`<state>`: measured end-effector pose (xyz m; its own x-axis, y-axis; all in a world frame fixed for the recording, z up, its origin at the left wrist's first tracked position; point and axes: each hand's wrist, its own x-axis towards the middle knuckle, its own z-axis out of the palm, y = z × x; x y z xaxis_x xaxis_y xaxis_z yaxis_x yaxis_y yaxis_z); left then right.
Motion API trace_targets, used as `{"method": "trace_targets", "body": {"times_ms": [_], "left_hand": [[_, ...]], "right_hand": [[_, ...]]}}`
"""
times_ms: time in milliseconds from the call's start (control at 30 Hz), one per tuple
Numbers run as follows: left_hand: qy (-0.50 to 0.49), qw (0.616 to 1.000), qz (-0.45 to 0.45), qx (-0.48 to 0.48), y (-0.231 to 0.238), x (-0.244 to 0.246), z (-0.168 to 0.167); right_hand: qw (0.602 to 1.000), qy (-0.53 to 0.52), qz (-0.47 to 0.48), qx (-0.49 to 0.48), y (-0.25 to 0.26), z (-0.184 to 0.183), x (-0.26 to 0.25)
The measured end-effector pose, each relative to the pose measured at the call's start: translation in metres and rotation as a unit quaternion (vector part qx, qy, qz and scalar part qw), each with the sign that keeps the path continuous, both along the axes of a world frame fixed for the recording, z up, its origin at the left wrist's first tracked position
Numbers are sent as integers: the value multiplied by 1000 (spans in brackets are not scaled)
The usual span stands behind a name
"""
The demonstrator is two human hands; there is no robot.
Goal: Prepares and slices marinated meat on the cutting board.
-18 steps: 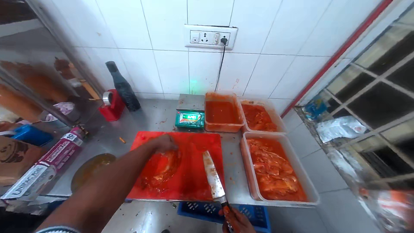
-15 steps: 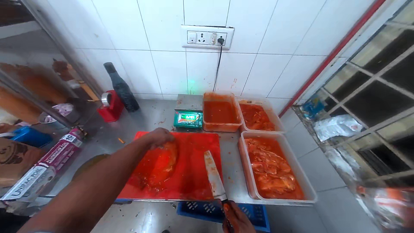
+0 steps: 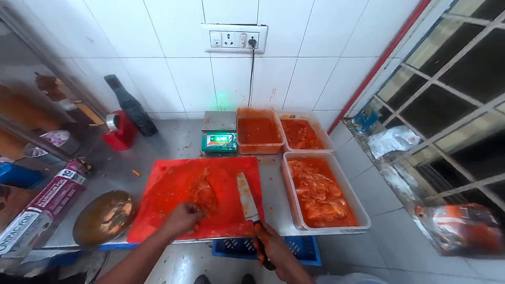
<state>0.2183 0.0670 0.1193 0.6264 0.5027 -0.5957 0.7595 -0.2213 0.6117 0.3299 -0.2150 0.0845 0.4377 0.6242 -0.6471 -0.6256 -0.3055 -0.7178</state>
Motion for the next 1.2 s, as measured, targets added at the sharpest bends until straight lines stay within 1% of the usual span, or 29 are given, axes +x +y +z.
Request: {"method": "trace_targets", "body": {"times_ms": [33, 67, 100, 167, 200, 233, 300, 367, 400, 467, 500, 533, 567, 600, 633, 667, 700, 767, 867, 933, 1000, 1067, 1100, 1133, 1200], "left_hand": [[8, 992, -86, 93, 2, 1, 6], [6, 971, -170, 168, 7, 3, 10], [-2, 943, -248, 222, 13, 6, 9], [-22, 886, -373, 274, 29, 15, -2], [-18, 867, -413, 279, 36, 22, -7], [-17, 857, -434, 277, 41, 29, -11], [-22, 860, -432, 269, 51, 38, -14], [-24, 876, -400, 269, 55, 42, -16], [-12, 886, -380, 266, 53, 41, -15], [29, 902, -338, 267, 44, 37, -10], [53, 909, -314, 270, 39, 34, -7], [77, 915, -288, 272, 35, 29, -4], [94, 920, -261, 277, 33, 23, -3], [102, 925, -233, 280, 33, 19, -3], [105, 930, -207, 284, 34, 15, -3], [109, 934, -185, 286, 35, 12, -3], [110, 936, -169, 288, 39, 11, -3], [108, 940, -158, 282, 47, 11, -4], [96, 941, -173, 275, 55, 14, -5], [106, 939, -185, 270, 59, 12, -6], [105, 937, -198, 269, 62, 13, -7], [89, 939, -203, 263, 64, 13, -10], [75, 941, -201, 262, 64, 12, -13], [64, 942, -201, 261, 64, 10, -15], [41, 944, -202, 258, 63, 9, -17]], "right_hand": [[999, -25, 5, -24, 3, -2, 1], [996, -67, 19, -49, 6, -4, 2], [988, -128, 43, -81, 11, -5, 5], [944, -261, 114, -166, 24, 3, 12], [914, -317, 149, -205, 32, 10, 16], [884, -366, 176, -233, 42, 16, 18], [828, -441, 213, -272, 65, 21, 18], [785, -497, 227, -292, 87, 18, 19], [771, -517, 233, -291, 96, 12, 20], [770, -531, 227, -273, 104, 2, 24], [779, -539, 195, -255, 101, -3, 25], [783, -560, 136, -233, 94, -9, 21], [777, -585, 70, -221, 84, -14, 13], [754, -622, 1, -210, 75, -21, 3], [723, -661, -45, -197, 69, -27, -9], [696, -691, -55, -184, 69, -32, -24], [676, -715, -41, -172, 75, -35, -39], [652, -740, 7, -164, 104, -40, -59], [637, -749, 61, -173, 150, -52, -60], [631, -742, 137, -182, 154, -59, -65], [632, -724, 216, -173, 138, -64, -74], [621, -722, 257, -163, 107, -74, -88], [625, -713, 274, -161, 88, -78, -96], [638, -694, 294, -159, 68, -79, -105], [663, -640, 347, -174, 29, -69, -117]]}}
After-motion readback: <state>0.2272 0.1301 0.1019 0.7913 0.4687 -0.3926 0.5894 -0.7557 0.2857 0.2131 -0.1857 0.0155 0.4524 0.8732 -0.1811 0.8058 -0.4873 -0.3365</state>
